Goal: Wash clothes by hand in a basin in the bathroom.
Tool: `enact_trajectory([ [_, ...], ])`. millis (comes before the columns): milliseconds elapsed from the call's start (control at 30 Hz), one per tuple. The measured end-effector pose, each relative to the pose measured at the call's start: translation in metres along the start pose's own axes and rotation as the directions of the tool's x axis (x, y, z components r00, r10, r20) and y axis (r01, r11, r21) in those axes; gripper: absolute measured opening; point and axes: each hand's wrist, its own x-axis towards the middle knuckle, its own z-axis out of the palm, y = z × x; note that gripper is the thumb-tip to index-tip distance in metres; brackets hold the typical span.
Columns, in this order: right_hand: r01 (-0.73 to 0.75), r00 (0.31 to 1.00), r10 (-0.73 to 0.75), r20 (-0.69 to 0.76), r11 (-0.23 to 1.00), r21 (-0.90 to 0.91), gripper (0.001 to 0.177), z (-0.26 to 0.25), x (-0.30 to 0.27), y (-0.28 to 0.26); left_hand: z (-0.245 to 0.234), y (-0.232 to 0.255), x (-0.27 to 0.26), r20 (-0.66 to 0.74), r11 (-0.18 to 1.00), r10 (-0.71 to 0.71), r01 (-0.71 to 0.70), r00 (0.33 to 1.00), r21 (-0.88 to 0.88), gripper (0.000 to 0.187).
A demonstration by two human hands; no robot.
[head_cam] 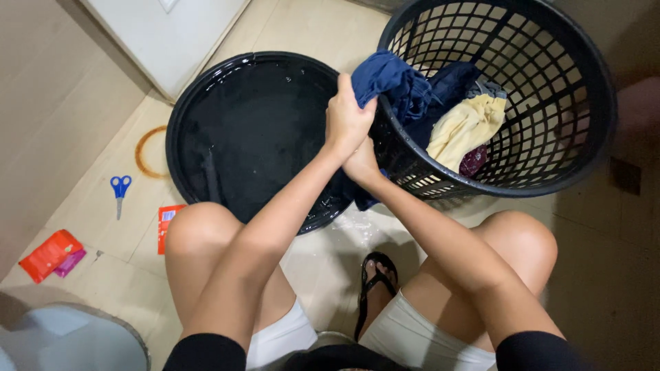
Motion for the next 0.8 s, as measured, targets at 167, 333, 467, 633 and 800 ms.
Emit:
enact_trajectory([
  [167,0.053,0.992,-0.041,-0.119,0.993,0.104,0.029,-0.002,0.034,0.0,-0.036,0.016,-0.01,-0.075,0.946,0.317,-0.321,0.946,-0.049,0.072],
  [333,0.005,0.946,0.185,-0.267,0.813,0.582,0.026,-0.013,0.05,-0.083,-0.051,-0.052,-0.052,-0.116,0.965,0.238,-0.248,0.964,-0.084,0.084],
  [467,-0.125,0.949,0.315,0.013,0.338,0.933,0.028,-0.016,0.069,-0.106,-0.094,-0.035,-0.081,-0.033,0.862,0.381,-0.342,0.924,0.375,0.12],
  [633,-0.182,0.946,0.291,0.141,0.118,0.976,0.024,0.004,0.056,-0.129,-0.088,-0.046,-0.075,-0.159,0.883,0.454,-0.467,0.876,-0.051,0.124],
  [800,-0.205,0.978,0.082,0.193,0.165,0.965,0.036,0.031,0.038,-0.133,-0.072,-0.072,-0.058,-0.211,0.91,0.063,-0.142,0.976,-0.389,0.08],
])
